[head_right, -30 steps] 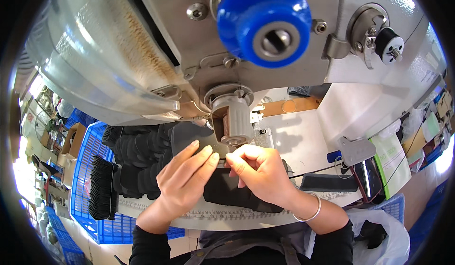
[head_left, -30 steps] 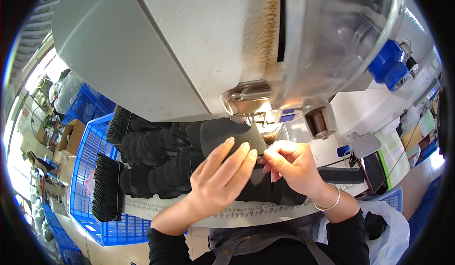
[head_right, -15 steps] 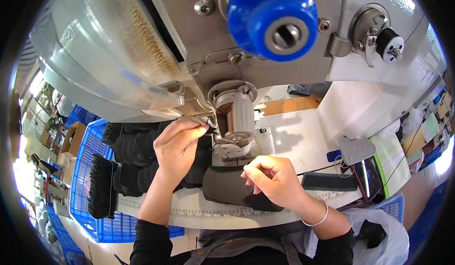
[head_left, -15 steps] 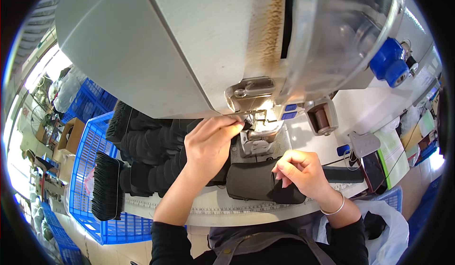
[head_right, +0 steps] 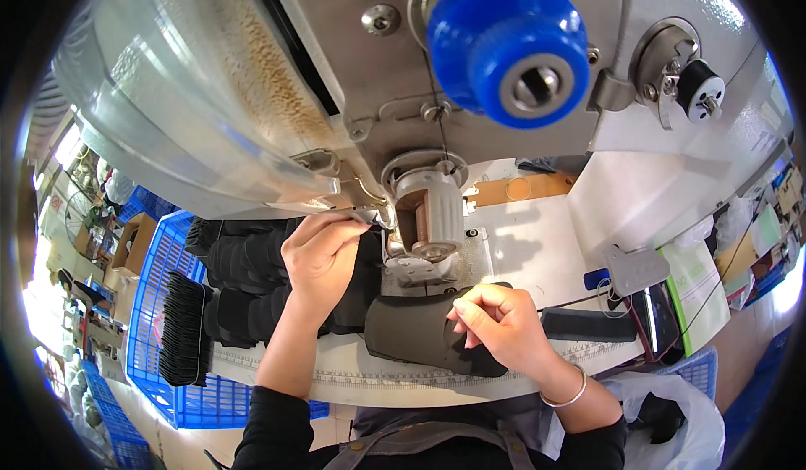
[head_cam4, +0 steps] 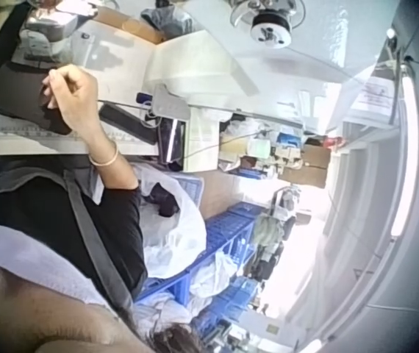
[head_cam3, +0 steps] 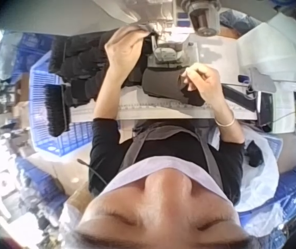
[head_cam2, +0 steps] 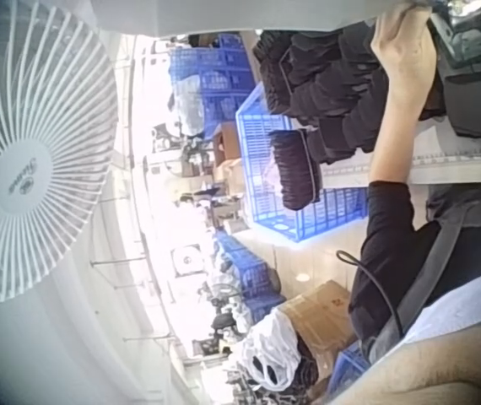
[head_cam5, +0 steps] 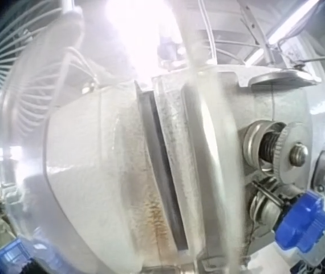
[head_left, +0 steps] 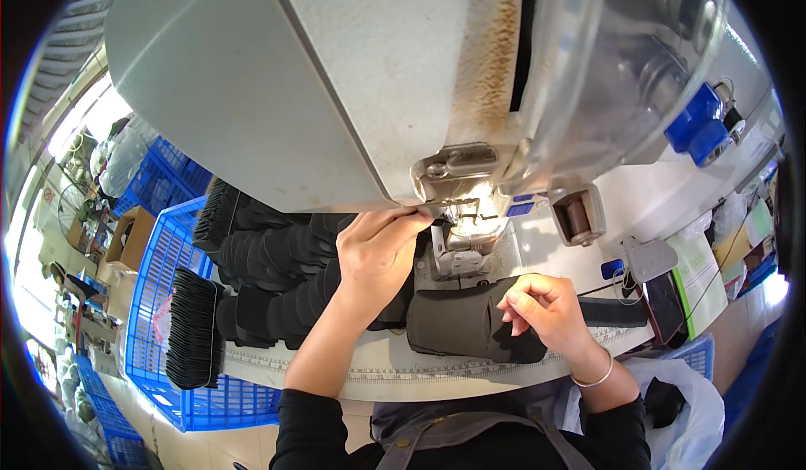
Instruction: Stitching black fabric pieces together using an industrial sewing machine.
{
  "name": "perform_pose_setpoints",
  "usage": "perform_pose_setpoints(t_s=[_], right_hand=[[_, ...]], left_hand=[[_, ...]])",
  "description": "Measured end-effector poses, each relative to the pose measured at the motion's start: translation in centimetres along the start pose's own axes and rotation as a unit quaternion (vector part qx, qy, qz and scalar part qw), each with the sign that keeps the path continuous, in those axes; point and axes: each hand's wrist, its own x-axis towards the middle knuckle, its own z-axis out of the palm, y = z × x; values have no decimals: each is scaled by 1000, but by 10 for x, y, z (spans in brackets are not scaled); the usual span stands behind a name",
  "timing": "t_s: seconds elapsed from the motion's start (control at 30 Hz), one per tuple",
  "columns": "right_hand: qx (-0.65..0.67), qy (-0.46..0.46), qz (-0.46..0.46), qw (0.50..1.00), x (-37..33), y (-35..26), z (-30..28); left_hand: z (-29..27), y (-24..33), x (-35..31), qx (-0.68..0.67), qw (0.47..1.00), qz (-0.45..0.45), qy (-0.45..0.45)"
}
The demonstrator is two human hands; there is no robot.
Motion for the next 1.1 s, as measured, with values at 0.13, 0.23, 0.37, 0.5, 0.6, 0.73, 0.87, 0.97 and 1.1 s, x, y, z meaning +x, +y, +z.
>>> perform_pose_setpoints(t_s=[0.13,0.23,0.37,0.5,0.6,0.73,0.87,0.97,1.1], right_hand=[[-25,19,-19,999,-11,2,-4],[-76,14,-66,995,-14,0,-2],[-206,-8,-143,968,-15,-7,2],[-453,14,-264,851,-19,-19,-2],[-566,-4,-152,810,-18,-9,-8],[-586,17,-128,800,-16,-2,-16],[-603,22,-146,784,-17,-8,-10],[-590,33,-154,792,-15,-10,-7],[-595,28,-141,791,-12,-10,-8]], left_hand=[[-2,2,0,-1,1000,8,-8],[-6,3,2,6,1000,17,-16],[-16,1,-2,101,984,150,3],[-54,4,-48,190,943,257,-87],[-63,-4,-90,176,943,208,-191],[-53,-24,-109,12,951,86,-297],[-47,-25,-113,-64,957,117,-259],[-49,-23,-106,-81,937,42,-337],[-57,-10,-67,-214,898,-118,-366]])
